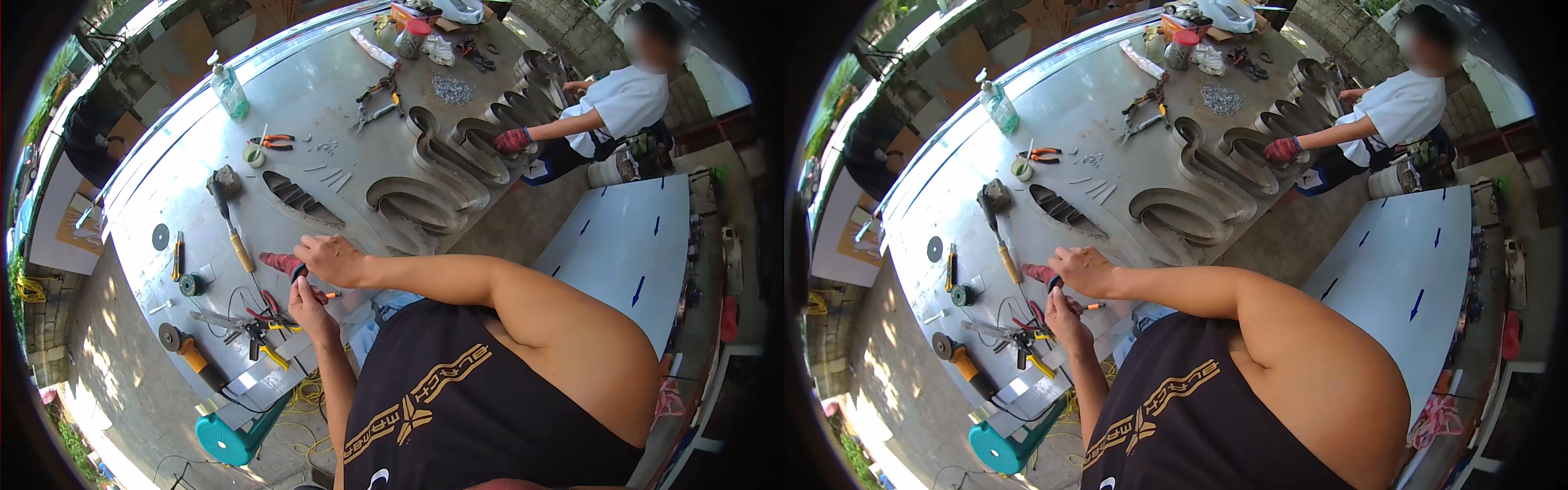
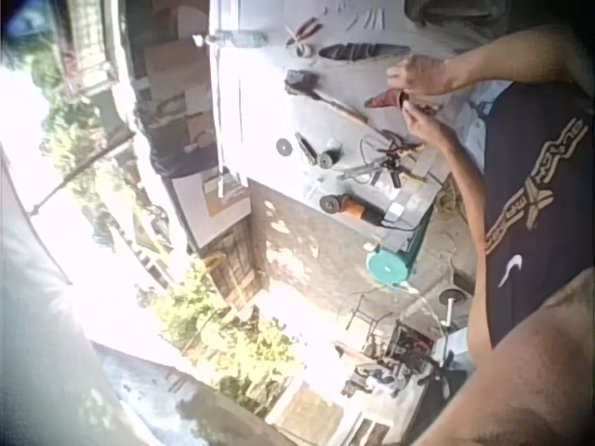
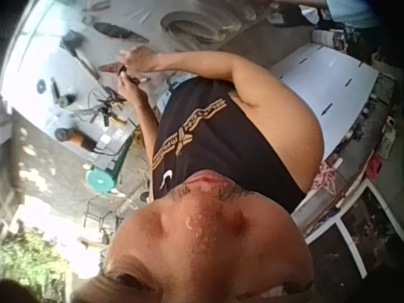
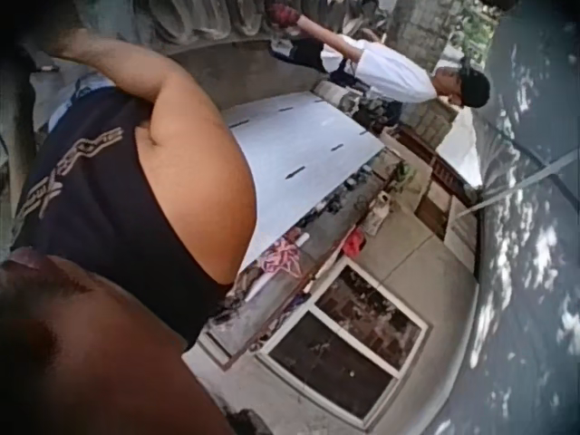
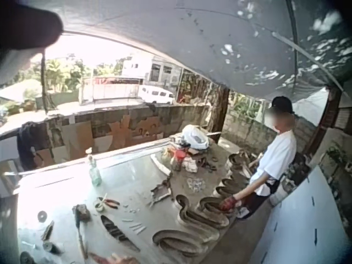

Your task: Assemble a large dimensional sign by positioning and securing metal/plastic letter forms on a backing panel.

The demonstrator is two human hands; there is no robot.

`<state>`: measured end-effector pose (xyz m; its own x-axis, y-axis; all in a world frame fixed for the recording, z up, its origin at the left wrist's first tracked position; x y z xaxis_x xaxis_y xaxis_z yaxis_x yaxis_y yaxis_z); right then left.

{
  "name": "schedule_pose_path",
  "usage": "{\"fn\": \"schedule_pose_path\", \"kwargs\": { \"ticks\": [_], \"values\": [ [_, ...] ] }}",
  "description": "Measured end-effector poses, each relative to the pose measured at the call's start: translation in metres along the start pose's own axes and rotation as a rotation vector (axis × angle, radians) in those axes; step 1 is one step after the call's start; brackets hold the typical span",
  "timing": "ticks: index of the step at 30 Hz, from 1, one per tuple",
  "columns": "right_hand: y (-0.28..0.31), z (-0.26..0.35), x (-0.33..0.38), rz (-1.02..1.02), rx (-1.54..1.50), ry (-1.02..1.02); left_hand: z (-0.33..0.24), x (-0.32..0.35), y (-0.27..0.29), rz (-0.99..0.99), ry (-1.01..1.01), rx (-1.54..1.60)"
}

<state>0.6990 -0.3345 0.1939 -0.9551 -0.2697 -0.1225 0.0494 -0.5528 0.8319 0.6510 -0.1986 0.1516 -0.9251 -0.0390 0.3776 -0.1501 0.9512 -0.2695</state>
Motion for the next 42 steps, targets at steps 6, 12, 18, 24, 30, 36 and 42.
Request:
{"fn": "schedule_pose_path", "kwargs": {
  "ticks": [6, 12, 18, 24, 30, 36, 42],
  "values": [
    [0.041, 0.017, 0.073, -0.096, 0.094, 0.071, 0.004, 0.027, -0.016, 0.147, 0.278, 0.326],
    [0.052, 0.012, 0.121, -0.3, -0.022, 0.036, 0.02, 0.052, -0.035, 0.158, 0.345, 0.528],
    [0.087, 0.015, 0.178, -0.376, -0.057, 0.059, 0.048, 0.072, -0.064, 0.356, 0.251, 0.442],
    [0.131, -0.023, 0.278, -0.458, -0.121, -0.056, 0.023, 0.171, -0.199, 0.671, 0.36, 0.482],
    [0.168, -0.059, 0.381, -0.518, -0.218, -0.153, 0.036, 0.253, -0.28, 0.843, 0.254, 0.416],
    [0.196, -0.064, 0.452, -0.472, -0.249, -0.012, 0.076, 0.279, -0.314, 0.954, 0.352, 0.367],
    [0.221, -0.081, 0.483, -0.493, -0.263, -0.188, 0.103, 0.302, -0.317, 1.054, 0.133, -0.106]
  ]
}}
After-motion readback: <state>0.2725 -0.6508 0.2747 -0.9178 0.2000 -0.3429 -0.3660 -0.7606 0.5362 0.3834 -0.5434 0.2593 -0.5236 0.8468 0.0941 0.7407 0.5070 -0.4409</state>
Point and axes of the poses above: each hand's wrist, its own x-axis away from the middle knuckle, its own y-axis out of the back of the hand, z = x × y, the point moved 1 cm from there along -x, towards the middle knuckle, and after that the axes turned 3 degrees about -x, right-handed, at the moved point
